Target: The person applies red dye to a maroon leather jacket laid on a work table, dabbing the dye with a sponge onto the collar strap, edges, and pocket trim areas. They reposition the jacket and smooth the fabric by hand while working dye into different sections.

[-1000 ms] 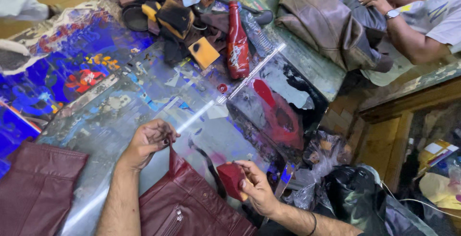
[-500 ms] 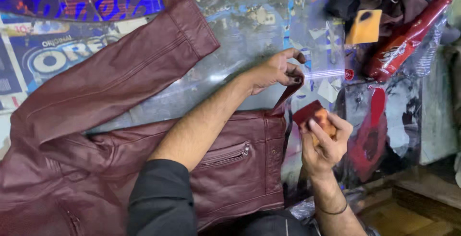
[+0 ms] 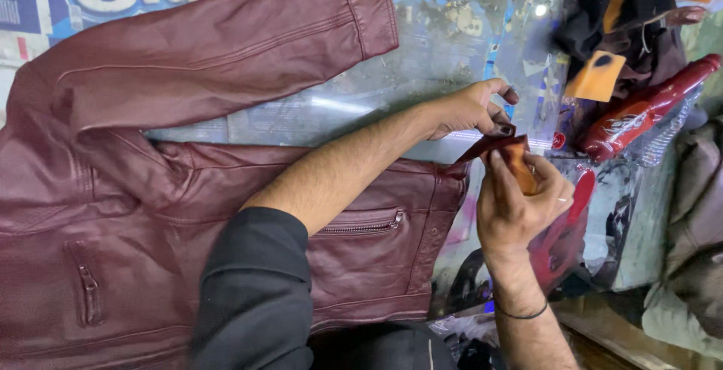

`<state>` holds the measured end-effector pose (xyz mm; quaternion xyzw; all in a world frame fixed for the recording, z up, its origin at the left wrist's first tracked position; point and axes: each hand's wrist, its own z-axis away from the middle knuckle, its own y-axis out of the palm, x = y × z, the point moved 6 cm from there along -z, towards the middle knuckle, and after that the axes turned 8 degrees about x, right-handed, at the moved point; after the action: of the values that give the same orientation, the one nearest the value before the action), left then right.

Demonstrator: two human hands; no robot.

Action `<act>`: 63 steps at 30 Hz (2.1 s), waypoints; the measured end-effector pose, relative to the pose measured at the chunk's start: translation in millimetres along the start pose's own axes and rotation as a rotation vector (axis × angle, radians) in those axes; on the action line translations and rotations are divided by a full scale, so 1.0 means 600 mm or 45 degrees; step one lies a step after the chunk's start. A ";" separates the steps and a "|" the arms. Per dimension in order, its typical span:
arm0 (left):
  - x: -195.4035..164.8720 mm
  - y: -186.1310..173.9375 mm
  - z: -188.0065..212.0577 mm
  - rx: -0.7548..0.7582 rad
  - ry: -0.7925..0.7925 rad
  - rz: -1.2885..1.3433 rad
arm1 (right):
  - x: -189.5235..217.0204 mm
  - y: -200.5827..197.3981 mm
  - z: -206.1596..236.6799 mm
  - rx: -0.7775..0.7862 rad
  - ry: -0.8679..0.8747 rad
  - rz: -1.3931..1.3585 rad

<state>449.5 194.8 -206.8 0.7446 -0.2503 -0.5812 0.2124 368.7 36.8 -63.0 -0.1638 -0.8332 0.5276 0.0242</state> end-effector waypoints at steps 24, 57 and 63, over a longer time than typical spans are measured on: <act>-0.017 0.020 0.027 0.133 -0.049 0.154 | -0.089 -0.002 -0.034 -0.242 -0.054 -0.261; -0.168 0.130 0.272 -0.855 0.302 -1.467 | -0.144 0.016 0.404 -0.146 0.785 -1.593; -0.021 0.256 0.354 -1.060 -0.008 -1.054 | -0.124 0.013 0.412 -0.184 0.774 -1.670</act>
<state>221.2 76.6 -153.9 0.6326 0.3102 -0.6673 0.2415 388.4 -197.7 -169.4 0.2291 -0.7491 0.2794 0.5552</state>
